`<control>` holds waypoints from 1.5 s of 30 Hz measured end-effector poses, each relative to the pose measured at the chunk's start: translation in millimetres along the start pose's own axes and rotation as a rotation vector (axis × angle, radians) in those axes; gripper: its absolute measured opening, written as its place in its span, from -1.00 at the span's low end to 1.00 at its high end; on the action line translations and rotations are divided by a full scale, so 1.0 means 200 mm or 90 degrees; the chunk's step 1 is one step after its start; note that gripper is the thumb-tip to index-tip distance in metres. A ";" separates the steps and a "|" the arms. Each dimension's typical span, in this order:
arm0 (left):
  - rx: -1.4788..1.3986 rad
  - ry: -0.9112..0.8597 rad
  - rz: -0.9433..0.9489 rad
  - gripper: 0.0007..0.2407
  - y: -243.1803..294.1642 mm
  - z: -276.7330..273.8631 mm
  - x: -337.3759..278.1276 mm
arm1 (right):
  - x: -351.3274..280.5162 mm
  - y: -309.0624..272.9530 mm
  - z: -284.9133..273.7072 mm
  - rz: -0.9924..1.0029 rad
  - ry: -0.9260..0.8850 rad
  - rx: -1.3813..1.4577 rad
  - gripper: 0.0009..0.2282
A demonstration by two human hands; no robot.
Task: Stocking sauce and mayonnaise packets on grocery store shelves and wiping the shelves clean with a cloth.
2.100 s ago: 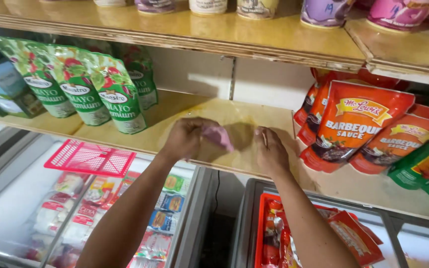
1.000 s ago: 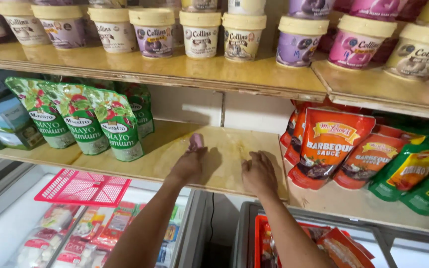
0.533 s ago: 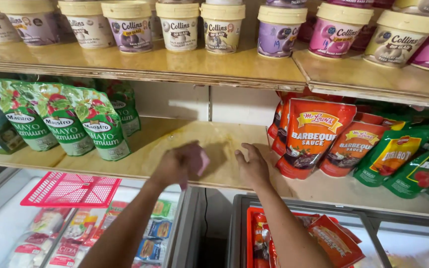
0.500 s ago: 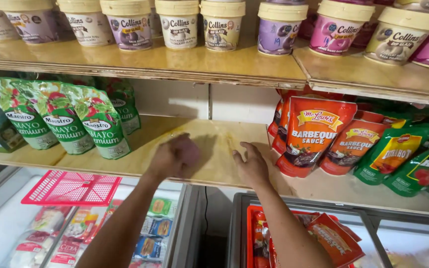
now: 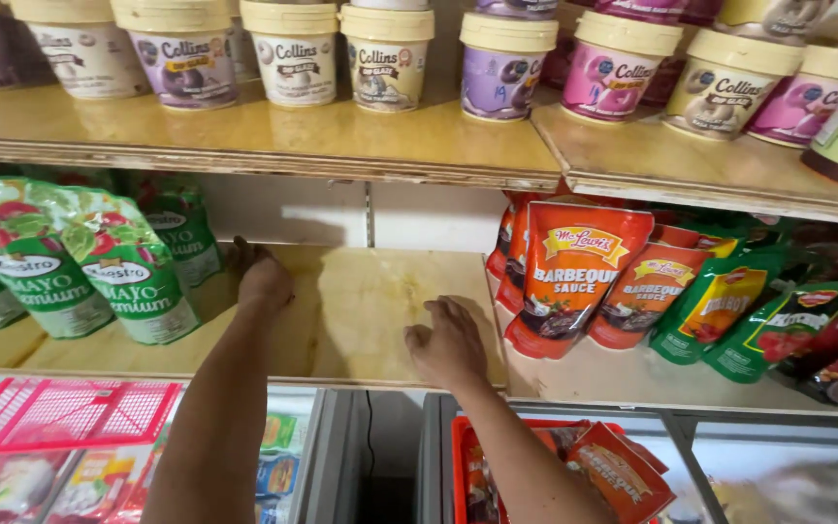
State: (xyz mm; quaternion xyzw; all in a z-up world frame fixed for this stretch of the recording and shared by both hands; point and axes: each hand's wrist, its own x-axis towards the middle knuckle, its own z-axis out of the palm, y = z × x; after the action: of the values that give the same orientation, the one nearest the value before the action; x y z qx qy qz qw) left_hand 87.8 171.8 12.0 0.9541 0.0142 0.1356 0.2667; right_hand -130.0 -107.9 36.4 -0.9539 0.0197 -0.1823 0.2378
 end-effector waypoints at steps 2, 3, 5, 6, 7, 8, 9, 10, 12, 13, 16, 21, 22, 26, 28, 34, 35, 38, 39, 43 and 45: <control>0.016 -0.021 -0.031 -0.45 0.01 0.02 0.03 | -0.01 0.00 0.00 -0.006 0.014 0.005 -0.50; 0.033 -0.040 -0.069 -0.60 0.01 0.04 0.05 | -0.01 0.00 0.00 -0.018 0.024 0.012 -0.53; 0.047 -0.059 -0.083 -0.69 0.03 0.11 0.12 | 0.00 0.04 0.03 -0.026 0.043 0.006 -0.55; 0.064 -0.073 -0.108 -0.75 0.02 0.13 0.15 | 0.00 0.04 0.06 -0.043 0.055 0.004 -0.57; 0.068 -0.077 -0.104 -0.75 0.03 0.20 0.18 | -0.01 0.04 0.06 -0.036 0.056 0.006 -0.57; 0.058 -0.029 -0.071 -0.75 0.03 0.25 0.20 | 0.00 0.03 0.06 -0.021 0.072 0.032 -0.62; 0.048 0.020 -0.037 -0.75 0.03 0.31 0.22 | 0.00 0.02 0.05 -0.006 0.088 0.059 -0.66; 0.046 0.023 -0.032 -0.75 0.13 0.33 0.20 | 0.00 0.03 0.07 -0.006 0.094 0.058 -0.66; -0.015 0.043 -0.047 -0.65 0.31 0.37 0.13 | -0.01 0.06 0.09 -0.030 0.159 0.141 -0.69; -0.016 0.043 -0.045 -0.65 0.37 0.41 0.12 | 0.00 0.06 0.09 -0.028 0.160 0.140 -0.69; 0.112 0.021 0.112 -0.70 0.55 0.53 0.05 | -0.01 0.07 0.11 -0.063 0.238 0.187 -0.73; -0.174 -0.113 0.208 -0.66 1.00 0.68 -0.10 | -0.07 0.04 0.00 -0.089 0.374 0.318 -0.71; -0.176 -0.113 0.210 -0.66 1.04 0.68 -0.12 | -0.08 0.04 -0.01 -0.089 0.375 0.316 -0.71; -0.361 -0.297 0.119 -0.66 1.12 0.64 -0.23 | -0.11 0.04 -0.04 -0.148 0.419 0.391 -0.69; -0.596 -0.366 -0.052 -0.61 1.10 0.56 -0.33 | -0.10 0.05 -0.03 -0.162 0.422 0.413 -0.69; -0.081 -0.222 0.519 -0.64 0.93 0.55 -0.57 | -0.10 0.09 -0.01 -0.221 0.408 0.548 -0.74; -0.068 -0.159 0.578 -0.62 0.89 0.57 -0.60 | -0.10 0.09 -0.02 -0.225 0.414 0.540 -0.75; 0.014 -0.137 0.601 -0.69 0.81 0.54 -0.75 | -0.18 0.08 -0.08 -0.234 0.384 0.539 -0.75; 0.077 -0.179 0.581 -0.76 0.81 0.51 -0.79 | -0.20 0.08 -0.11 -0.235 0.363 0.537 -0.73; -0.192 -0.200 0.573 -0.75 0.79 0.26 -1.19 | -0.35 0.11 -0.19 -0.295 0.286 0.689 -0.70; -0.341 -0.346 0.459 -0.77 0.84 -0.02 -1.41 | -0.44 0.11 -0.26 -0.349 0.256 0.693 -0.65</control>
State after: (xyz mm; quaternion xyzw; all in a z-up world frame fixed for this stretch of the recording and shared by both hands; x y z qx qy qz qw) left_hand -192.6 0.9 30.2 0.7976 -0.4198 -0.0348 0.4317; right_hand -230.2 -140.7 38.9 -0.6144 -0.2759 -0.3958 0.6243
